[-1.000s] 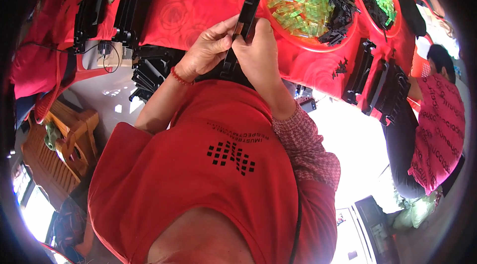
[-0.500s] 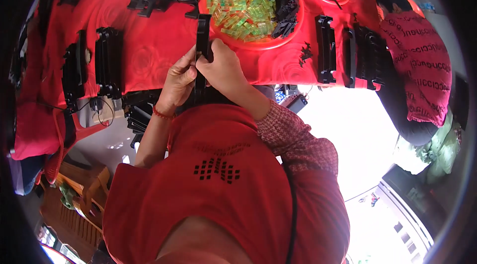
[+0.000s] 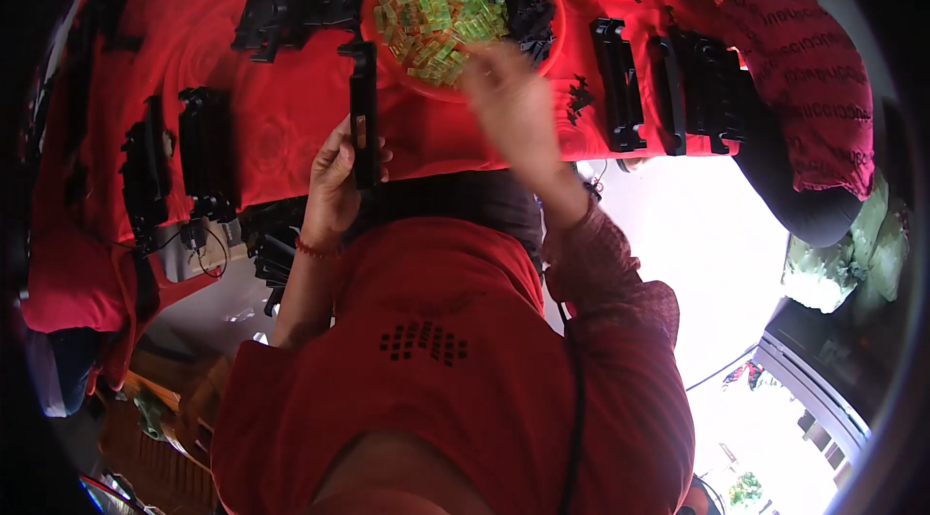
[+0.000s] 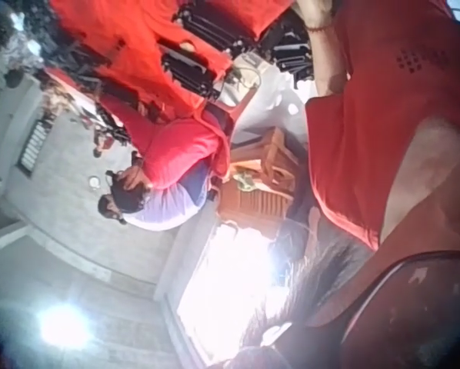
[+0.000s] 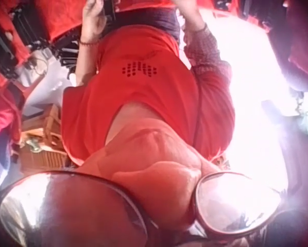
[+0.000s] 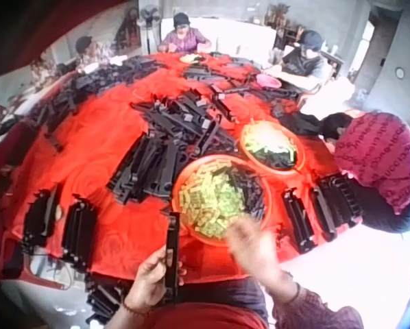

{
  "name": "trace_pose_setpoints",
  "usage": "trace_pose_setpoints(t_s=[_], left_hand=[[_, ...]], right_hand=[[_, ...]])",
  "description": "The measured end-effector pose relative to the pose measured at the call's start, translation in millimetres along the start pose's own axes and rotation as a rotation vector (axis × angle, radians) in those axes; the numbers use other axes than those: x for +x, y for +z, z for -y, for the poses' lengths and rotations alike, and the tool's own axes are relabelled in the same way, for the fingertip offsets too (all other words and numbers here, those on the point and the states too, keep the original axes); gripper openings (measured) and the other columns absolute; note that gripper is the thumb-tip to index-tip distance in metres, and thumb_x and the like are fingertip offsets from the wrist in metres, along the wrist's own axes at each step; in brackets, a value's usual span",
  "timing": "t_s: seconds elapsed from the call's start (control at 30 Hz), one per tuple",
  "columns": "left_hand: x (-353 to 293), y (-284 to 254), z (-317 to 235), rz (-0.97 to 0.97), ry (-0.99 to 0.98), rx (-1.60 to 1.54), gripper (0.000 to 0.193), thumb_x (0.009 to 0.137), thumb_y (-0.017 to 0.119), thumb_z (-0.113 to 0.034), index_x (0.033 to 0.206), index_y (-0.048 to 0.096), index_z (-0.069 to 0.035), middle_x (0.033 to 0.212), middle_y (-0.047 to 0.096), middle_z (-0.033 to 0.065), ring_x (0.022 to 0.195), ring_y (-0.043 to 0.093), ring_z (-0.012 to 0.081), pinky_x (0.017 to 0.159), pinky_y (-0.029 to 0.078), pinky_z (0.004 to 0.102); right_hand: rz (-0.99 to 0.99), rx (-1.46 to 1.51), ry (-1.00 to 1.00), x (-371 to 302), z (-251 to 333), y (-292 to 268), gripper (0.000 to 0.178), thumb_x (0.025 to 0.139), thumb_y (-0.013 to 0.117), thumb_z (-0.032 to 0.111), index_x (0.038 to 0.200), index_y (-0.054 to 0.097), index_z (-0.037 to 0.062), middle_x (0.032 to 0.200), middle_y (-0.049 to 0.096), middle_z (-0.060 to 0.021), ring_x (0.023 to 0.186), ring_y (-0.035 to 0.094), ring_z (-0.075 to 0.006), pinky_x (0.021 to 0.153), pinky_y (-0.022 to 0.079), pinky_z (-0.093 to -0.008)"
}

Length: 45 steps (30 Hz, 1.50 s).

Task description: The person assembles plastic components by taking small plastic parts from trays and inserting them into black plastic housings by hand.

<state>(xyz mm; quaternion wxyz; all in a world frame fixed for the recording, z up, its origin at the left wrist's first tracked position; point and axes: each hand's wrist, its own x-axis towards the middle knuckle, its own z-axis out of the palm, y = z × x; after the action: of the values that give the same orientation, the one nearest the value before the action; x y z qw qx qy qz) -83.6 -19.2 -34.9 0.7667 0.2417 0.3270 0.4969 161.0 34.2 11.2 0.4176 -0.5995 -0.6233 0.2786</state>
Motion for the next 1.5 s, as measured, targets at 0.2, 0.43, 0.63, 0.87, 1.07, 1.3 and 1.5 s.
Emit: trace_pose_setpoints(t_s=[0.2,0.43,0.63,0.87,1.07,1.3,1.5], left_hand=[[-6.6,1.7,7.1,0.035,0.007,-0.003,0.063,0.092,0.068,-0.033,0.145,0.045,-0.007,0.113,0.062,0.0081,0.096,0.066,0.022,0.075,0.057,0.0334],[-16.1,5.8,7.9,0.004,0.004,-0.013,0.062,0.092,0.069,-0.031,0.145,0.046,-0.006,0.113,0.062,0.0072,0.095,0.066,0.022,0.074,0.058,0.0325],[-19.4,11.2,11.2,0.015,0.01,0.028,0.066,0.091,0.07,-0.033,0.145,0.044,-0.004,0.113,0.062,0.0062,0.095,0.066,0.0218,0.074,0.058,0.0313],[-25.0,17.4,13.7,0.035,0.0,0.006,0.065,0.092,0.069,-0.034,0.145,0.044,-0.005,0.113,0.062,0.007,0.096,0.066,0.0228,0.075,0.058,0.032],[-33.5,19.6,19.1,0.114,-0.02,-0.079,0.056,0.097,0.063,-0.031,0.144,0.046,-0.007,0.116,0.062,0.0084,0.1,0.065,0.0246,0.078,0.058,0.0344],[-45.2,26.0,25.8,0.111,-0.086,-0.178,0.049,0.1,0.058,-0.026,0.143,0.047,-0.007,0.115,0.063,0.0084,0.101,0.065,0.0256,0.081,0.057,0.0354],[-50.7,27.0,29.2,0.104,-0.089,-0.217,0.049,0.1,0.058,-0.029,0.143,0.048,-0.007,0.111,0.065,0.0072,0.101,0.065,0.0228,0.082,0.056,0.0341]], right_hand=[[-0.361,-0.433,-0.093,47.5,-59.4,-35.2,0.018,0.09,0.065,0.014,0.103,0.07,0.004,0.087,0.066,-0.0157,0.082,0.065,-0.0335,0.073,0.052,-0.041],[-0.319,-0.854,-0.196,58.5,-72.0,-30.3,0.025,0.092,0.063,0.028,0.098,0.071,0.005,0.088,0.067,-0.0154,0.085,0.066,-0.0331,0.076,0.051,-0.0448],[-0.348,-0.825,-0.264,53.6,-71.6,-33.6,0.019,0.092,0.061,0.02,0.097,0.07,0.0045,0.086,0.067,-0.0142,0.084,0.066,-0.0332,0.075,0.051,-0.0446],[-0.396,-0.264,-0.077,38.2,-56.8,-44.5,0.022,0.093,0.062,0.011,0.108,0.066,-0.0038,0.087,0.066,-0.012,0.079,0.064,-0.0226,0.071,0.051,-0.0336],[-0.062,0.385,0.214,10.9,-32.7,-45.8,0.023,0.096,0.062,0.007,0.117,0.066,-0.0005,0.101,0.068,-0.002,0.082,0.057,-0.0064,0.074,0.045,-0.0212],[0.162,0.527,0.231,-21.6,-3.1,-35.1,0.02,0.096,0.063,0.007,0.114,0.067,0.0005,0.097,0.069,-0.0052,0.076,0.065,-0.0112,0.069,0.051,-0.0237],[0.265,0.494,0.202,-40.9,14.4,-31.4,0.02,0.095,0.064,0.007,0.113,0.068,0.0,0.096,0.068,-0.0043,0.084,0.063,-0.0082,0.071,0.052,-0.0228]])
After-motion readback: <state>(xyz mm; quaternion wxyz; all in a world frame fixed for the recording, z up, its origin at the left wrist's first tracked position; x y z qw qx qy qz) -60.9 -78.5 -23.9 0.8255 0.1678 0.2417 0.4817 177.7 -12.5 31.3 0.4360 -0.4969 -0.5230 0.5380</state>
